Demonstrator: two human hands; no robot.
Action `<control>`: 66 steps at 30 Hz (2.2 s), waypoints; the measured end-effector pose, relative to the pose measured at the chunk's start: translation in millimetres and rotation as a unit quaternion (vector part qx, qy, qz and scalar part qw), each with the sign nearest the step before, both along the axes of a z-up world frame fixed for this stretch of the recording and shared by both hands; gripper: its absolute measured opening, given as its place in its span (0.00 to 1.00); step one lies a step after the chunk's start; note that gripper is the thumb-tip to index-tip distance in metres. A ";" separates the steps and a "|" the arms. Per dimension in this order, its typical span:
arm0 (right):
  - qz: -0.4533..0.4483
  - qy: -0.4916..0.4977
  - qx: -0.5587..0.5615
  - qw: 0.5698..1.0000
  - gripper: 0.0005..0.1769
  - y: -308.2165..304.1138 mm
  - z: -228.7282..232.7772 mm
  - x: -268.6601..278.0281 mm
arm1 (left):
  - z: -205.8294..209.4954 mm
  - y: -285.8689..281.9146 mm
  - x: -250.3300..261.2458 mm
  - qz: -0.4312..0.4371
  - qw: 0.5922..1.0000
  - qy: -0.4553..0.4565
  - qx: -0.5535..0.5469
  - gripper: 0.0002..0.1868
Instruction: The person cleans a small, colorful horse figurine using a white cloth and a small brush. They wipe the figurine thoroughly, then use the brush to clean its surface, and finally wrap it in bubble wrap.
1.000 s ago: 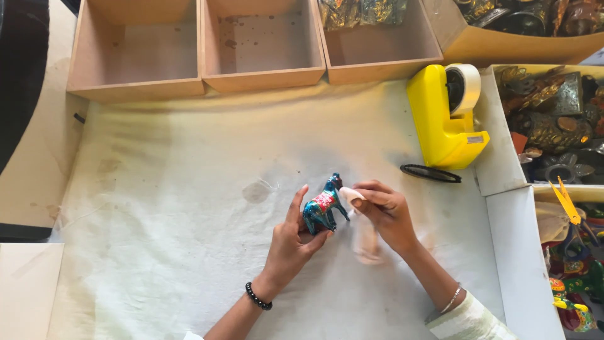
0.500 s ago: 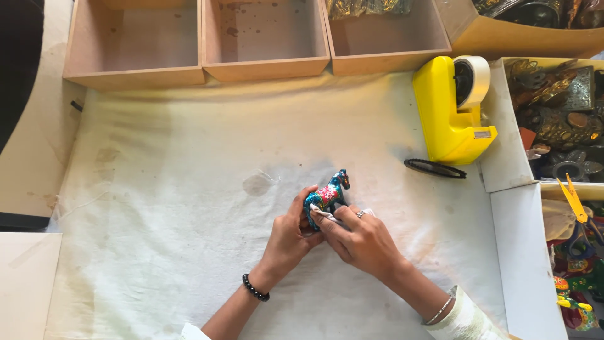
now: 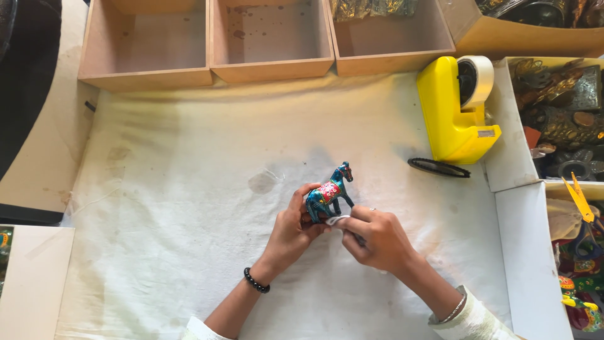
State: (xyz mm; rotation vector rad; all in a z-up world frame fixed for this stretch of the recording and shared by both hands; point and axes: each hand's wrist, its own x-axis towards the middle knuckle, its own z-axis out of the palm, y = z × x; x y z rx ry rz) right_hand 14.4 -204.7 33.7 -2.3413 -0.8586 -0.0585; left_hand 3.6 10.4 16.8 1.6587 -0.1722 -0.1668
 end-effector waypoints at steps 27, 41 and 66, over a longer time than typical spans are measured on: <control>-0.162 -0.046 0.161 0.972 0.14 33.7 -16.7 -9.0 | -16.0 -4.0 -8.5 0.038 0.993 -0.104 0.049 0.39; -0.043 -0.130 0.058 0.989 0.15 9.2 -24.2 3.6 | -15.2 2.7 0.2 0.043 0.996 -0.017 -0.074 0.39; -0.030 -0.080 0.344 0.935 0.13 -3.4 -38.7 -14.1 | -23.3 33.1 4.4 -0.120 0.791 0.222 -0.558 0.40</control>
